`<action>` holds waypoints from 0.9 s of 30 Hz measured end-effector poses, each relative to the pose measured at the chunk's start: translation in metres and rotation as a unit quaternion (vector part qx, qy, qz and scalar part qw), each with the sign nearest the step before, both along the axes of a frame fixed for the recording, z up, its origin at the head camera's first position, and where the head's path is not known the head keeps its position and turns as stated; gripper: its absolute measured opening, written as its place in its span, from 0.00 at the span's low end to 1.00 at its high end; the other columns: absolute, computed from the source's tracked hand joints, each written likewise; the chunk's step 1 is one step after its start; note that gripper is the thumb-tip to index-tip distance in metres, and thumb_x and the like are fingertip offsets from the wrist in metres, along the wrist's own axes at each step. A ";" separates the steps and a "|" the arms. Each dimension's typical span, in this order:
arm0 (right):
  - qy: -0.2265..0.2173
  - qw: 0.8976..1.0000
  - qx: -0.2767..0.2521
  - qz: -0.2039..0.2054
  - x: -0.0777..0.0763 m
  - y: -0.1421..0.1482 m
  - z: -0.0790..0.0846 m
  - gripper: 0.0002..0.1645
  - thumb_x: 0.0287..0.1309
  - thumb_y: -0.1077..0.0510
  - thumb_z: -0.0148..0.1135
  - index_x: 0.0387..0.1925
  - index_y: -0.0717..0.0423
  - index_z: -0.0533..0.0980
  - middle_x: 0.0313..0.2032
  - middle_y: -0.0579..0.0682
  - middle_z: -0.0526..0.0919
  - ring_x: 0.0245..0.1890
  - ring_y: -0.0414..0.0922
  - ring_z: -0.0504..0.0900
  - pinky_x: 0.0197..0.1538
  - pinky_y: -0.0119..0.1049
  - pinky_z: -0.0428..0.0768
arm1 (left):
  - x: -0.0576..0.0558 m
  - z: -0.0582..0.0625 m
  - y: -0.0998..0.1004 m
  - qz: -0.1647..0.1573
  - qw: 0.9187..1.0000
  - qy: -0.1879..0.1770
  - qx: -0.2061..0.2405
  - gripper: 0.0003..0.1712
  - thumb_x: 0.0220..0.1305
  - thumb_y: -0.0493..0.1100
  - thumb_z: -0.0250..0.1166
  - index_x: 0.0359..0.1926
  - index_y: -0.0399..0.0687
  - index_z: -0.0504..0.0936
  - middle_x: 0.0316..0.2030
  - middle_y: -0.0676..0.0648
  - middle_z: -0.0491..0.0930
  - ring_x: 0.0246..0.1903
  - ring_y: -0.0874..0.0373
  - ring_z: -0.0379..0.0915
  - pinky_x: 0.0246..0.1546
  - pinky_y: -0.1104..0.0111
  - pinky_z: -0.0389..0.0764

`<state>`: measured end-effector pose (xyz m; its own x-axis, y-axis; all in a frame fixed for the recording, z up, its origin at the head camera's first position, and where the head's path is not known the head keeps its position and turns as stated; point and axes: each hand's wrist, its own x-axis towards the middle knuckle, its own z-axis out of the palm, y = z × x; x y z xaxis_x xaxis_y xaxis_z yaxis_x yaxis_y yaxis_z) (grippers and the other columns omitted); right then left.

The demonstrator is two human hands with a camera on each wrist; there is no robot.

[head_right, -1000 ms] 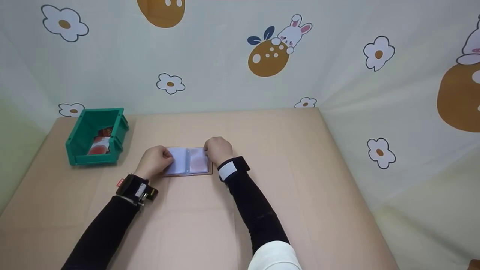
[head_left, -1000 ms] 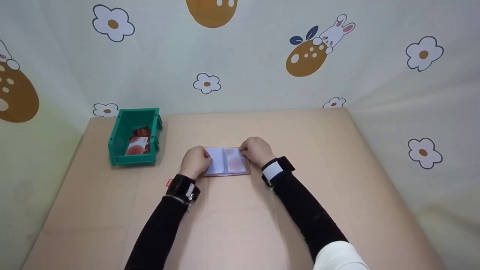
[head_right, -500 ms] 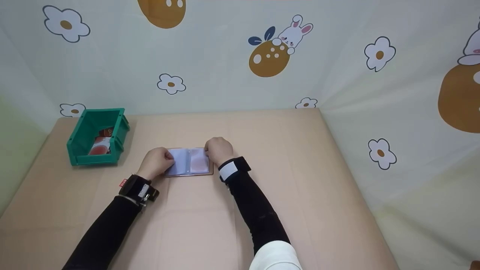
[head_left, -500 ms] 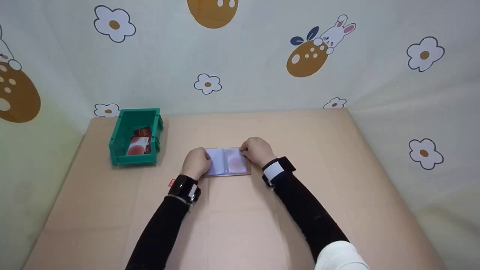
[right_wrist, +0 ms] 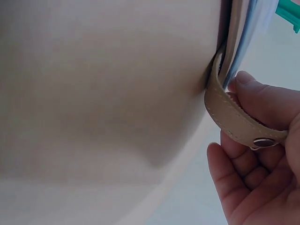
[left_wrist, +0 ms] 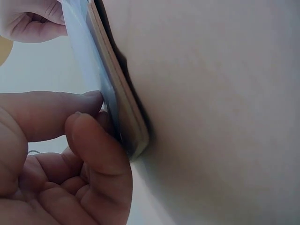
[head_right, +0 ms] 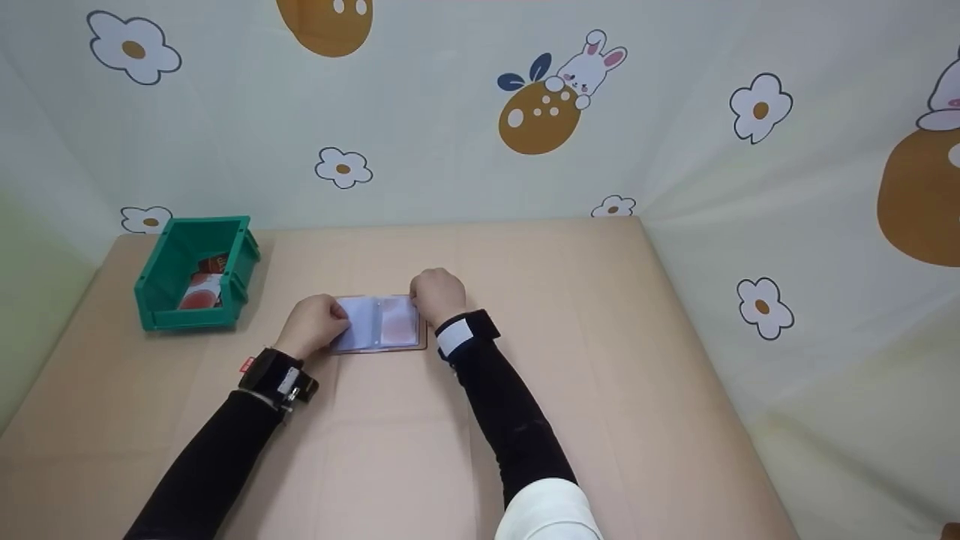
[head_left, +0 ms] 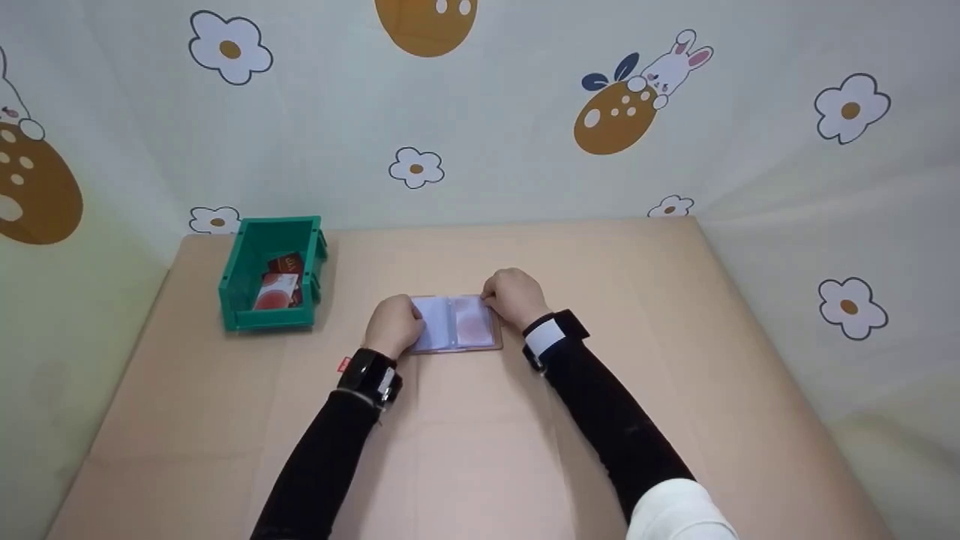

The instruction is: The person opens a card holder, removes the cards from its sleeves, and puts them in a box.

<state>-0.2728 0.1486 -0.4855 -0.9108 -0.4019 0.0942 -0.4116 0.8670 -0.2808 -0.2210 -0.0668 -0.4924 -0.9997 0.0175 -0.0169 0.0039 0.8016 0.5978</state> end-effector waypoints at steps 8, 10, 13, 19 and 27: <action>0.020 0.999 0.016 0.021 0.002 0.000 0.000 0.03 0.55 0.62 0.70 0.31 0.55 0.88 0.35 0.51 0.87 0.40 0.50 0.83 0.46 0.42 0.80 | 0.001 0.001 0.001 0.001 1.000 0.003 0.001 0.05 0.50 0.31 0.61 0.28 0.34 0.84 0.30 0.40 0.83 0.33 0.45 0.78 0.39 0.55 0.78; 0.023 0.999 0.018 0.025 0.002 0.000 0.000 0.03 0.55 0.61 0.70 0.31 0.55 0.88 0.35 0.51 0.87 0.40 0.50 0.83 0.46 0.42 0.80 | 0.001 0.001 0.000 0.000 1.000 0.007 0.000 0.05 0.49 0.31 0.62 0.28 0.34 0.84 0.30 0.40 0.83 0.33 0.44 0.78 0.39 0.55 0.78; 0.020 0.999 0.018 0.029 0.003 0.000 0.001 0.03 0.54 0.61 0.71 0.31 0.56 0.88 0.35 0.51 0.87 0.40 0.51 0.82 0.46 0.43 0.79 | 0.001 0.001 0.000 -0.004 1.000 0.011 0.001 0.05 0.49 0.31 0.61 0.27 0.34 0.84 0.30 0.40 0.83 0.33 0.44 0.78 0.39 0.55 0.78; 0.020 0.999 0.013 0.032 0.004 -0.002 -0.001 0.02 0.54 0.61 0.71 0.31 0.55 0.88 0.35 0.50 0.87 0.41 0.51 0.83 0.48 0.43 0.79 | 0.001 -0.001 0.000 -0.009 1.000 0.015 0.000 0.06 0.49 0.31 0.60 0.26 0.35 0.84 0.27 0.42 0.82 0.31 0.46 0.77 0.37 0.56 0.78; 0.017 0.999 0.013 0.046 0.004 -0.003 -0.001 0.03 0.54 0.62 0.71 0.31 0.54 0.88 0.34 0.49 0.87 0.40 0.49 0.83 0.47 0.42 0.79 | 0.000 -0.001 -0.002 -0.010 1.000 0.016 0.003 0.05 0.49 0.31 0.61 0.25 0.36 0.83 0.26 0.43 0.81 0.30 0.45 0.77 0.35 0.56 0.77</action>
<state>-0.2685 0.1459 -0.4861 -0.8661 -0.4869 0.1134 -0.4994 0.8317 -0.2428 -0.2210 -0.0683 -0.4938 -0.9992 0.0376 0.0149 0.0390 0.7972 0.6024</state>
